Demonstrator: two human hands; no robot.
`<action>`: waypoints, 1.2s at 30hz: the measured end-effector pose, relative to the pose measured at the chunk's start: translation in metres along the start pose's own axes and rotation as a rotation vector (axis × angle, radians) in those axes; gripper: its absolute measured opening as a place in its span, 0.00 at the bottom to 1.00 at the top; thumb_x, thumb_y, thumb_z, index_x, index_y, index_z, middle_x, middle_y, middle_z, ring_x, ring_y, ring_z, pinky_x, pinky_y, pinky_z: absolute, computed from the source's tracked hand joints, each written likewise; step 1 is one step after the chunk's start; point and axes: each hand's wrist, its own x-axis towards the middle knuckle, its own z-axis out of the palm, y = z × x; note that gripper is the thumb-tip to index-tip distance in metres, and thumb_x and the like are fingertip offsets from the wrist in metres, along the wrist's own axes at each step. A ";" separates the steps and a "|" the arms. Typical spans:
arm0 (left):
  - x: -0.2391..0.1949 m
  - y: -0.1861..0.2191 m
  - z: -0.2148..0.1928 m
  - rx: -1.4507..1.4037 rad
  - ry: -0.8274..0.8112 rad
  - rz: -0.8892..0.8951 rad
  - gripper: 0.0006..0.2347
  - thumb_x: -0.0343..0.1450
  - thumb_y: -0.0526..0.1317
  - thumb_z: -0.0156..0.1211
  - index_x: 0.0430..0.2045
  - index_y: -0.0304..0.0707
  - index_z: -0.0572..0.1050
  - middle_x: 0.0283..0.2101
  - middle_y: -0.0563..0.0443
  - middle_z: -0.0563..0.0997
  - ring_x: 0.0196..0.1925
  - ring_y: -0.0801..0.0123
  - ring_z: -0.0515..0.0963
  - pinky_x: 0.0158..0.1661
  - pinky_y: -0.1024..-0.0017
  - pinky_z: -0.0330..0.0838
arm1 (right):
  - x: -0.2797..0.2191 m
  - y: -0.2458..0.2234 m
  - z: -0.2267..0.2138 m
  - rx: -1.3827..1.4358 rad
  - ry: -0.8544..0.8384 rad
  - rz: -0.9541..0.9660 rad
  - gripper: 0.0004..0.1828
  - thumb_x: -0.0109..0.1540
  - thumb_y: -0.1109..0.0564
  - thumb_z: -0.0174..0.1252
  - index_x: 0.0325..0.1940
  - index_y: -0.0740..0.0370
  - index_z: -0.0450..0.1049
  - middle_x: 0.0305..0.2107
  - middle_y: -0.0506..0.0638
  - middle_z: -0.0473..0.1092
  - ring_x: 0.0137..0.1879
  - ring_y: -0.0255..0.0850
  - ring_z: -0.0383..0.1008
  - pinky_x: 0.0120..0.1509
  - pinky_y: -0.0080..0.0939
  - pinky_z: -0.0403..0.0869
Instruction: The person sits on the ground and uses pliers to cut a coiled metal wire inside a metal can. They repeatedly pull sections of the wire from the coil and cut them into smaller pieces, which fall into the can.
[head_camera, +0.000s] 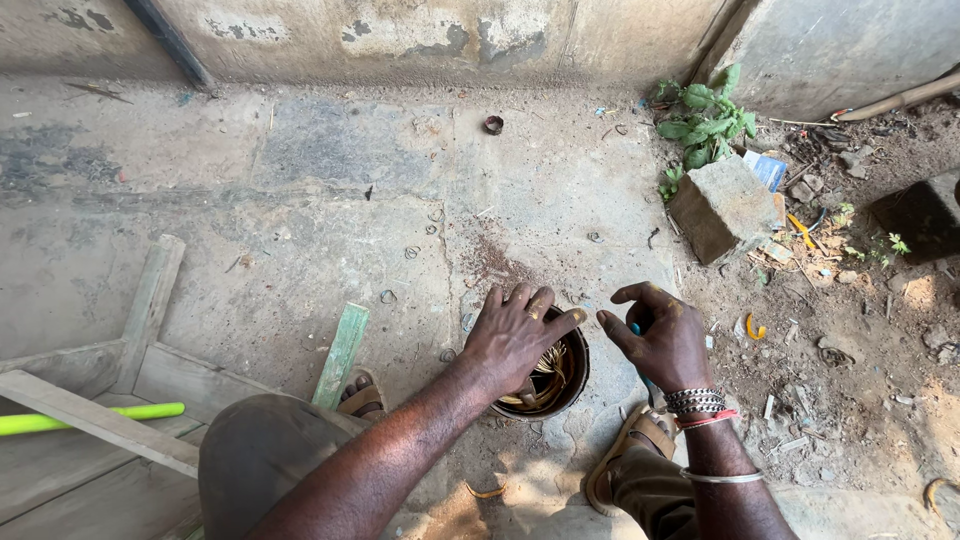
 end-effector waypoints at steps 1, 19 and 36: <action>-0.001 0.000 0.000 -0.013 -0.016 0.000 0.53 0.54 0.57 0.81 0.73 0.58 0.49 0.66 0.35 0.61 0.66 0.45 0.63 0.59 0.42 0.64 | 0.000 0.000 0.000 0.000 0.001 -0.001 0.18 0.55 0.46 0.72 0.43 0.56 0.81 0.15 0.47 0.71 0.21 0.34 0.70 0.27 0.39 0.69; 0.004 0.002 -0.007 -0.043 -0.037 -0.021 0.50 0.56 0.52 0.82 0.72 0.60 0.50 0.66 0.35 0.62 0.65 0.45 0.64 0.60 0.43 0.64 | -0.001 0.004 -0.001 -0.015 -0.010 -0.001 0.17 0.55 0.47 0.72 0.43 0.56 0.81 0.15 0.47 0.71 0.22 0.34 0.71 0.28 0.39 0.70; 0.008 0.007 0.022 -0.025 0.050 -0.019 0.47 0.59 0.43 0.78 0.73 0.55 0.50 0.70 0.31 0.57 0.68 0.35 0.59 0.61 0.30 0.56 | 0.001 -0.001 -0.002 0.008 -0.003 0.011 0.18 0.55 0.46 0.72 0.44 0.56 0.81 0.17 0.46 0.73 0.23 0.34 0.73 0.29 0.39 0.72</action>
